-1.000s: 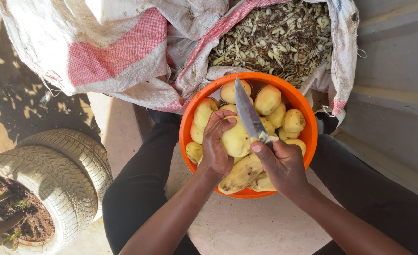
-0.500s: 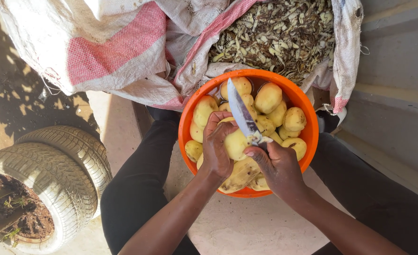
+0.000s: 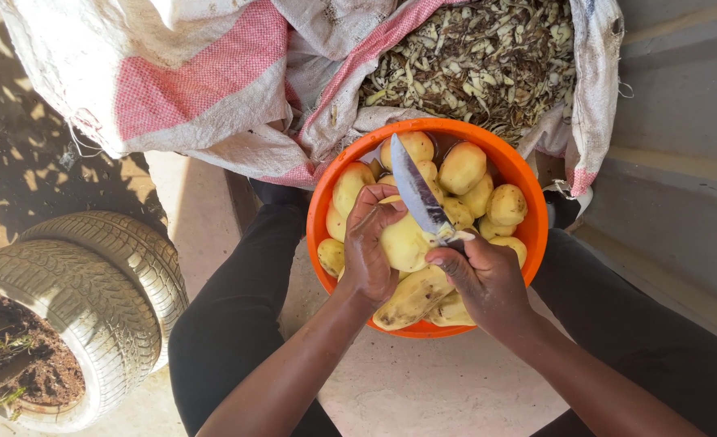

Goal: The person peels potatoes one at a time using a knife, removing the skin and placing the peeled potatoes into a metal bowl. The peels fall into a sack on the ground.

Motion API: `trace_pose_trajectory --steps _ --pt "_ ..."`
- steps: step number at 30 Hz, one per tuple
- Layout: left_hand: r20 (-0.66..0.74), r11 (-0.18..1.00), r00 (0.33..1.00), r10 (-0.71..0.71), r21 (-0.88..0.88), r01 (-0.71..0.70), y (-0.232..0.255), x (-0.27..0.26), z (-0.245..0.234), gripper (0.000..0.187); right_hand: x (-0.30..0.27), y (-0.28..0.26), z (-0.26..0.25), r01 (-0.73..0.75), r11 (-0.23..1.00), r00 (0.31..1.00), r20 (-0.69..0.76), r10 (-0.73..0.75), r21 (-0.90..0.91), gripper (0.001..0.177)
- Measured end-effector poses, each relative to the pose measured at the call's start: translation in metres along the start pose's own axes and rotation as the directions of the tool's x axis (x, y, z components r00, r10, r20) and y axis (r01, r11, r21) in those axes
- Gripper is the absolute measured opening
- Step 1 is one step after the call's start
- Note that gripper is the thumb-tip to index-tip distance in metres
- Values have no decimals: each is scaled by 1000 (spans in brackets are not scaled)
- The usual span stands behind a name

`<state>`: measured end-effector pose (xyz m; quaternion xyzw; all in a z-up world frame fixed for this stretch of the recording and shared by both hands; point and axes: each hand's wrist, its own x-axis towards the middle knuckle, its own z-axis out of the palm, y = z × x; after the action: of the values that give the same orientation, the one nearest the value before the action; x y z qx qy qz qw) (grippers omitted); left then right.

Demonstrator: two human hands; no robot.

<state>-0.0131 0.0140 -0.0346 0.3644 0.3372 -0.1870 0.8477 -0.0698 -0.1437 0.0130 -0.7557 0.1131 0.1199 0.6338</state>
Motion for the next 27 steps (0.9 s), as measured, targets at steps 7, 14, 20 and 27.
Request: trace_pose_trajectory --steps 7,14,20,27 --pt "60 993 998 20 118 -27 18 -25 31 37 -6 21 2 -81 983 995 65 71 168 41" --pt "254 986 958 131 71 -154 17 -28 36 37 1 5 1 -327 795 942 111 316 511 43" --pt "179 935 964 195 262 -238 16 -35 31 33 -5 12 2 -284 871 958 141 248 401 38" --pt "120 845 959 258 453 -284 19 -39 31 29 -16 21 7 -109 976 991 101 91 189 32"
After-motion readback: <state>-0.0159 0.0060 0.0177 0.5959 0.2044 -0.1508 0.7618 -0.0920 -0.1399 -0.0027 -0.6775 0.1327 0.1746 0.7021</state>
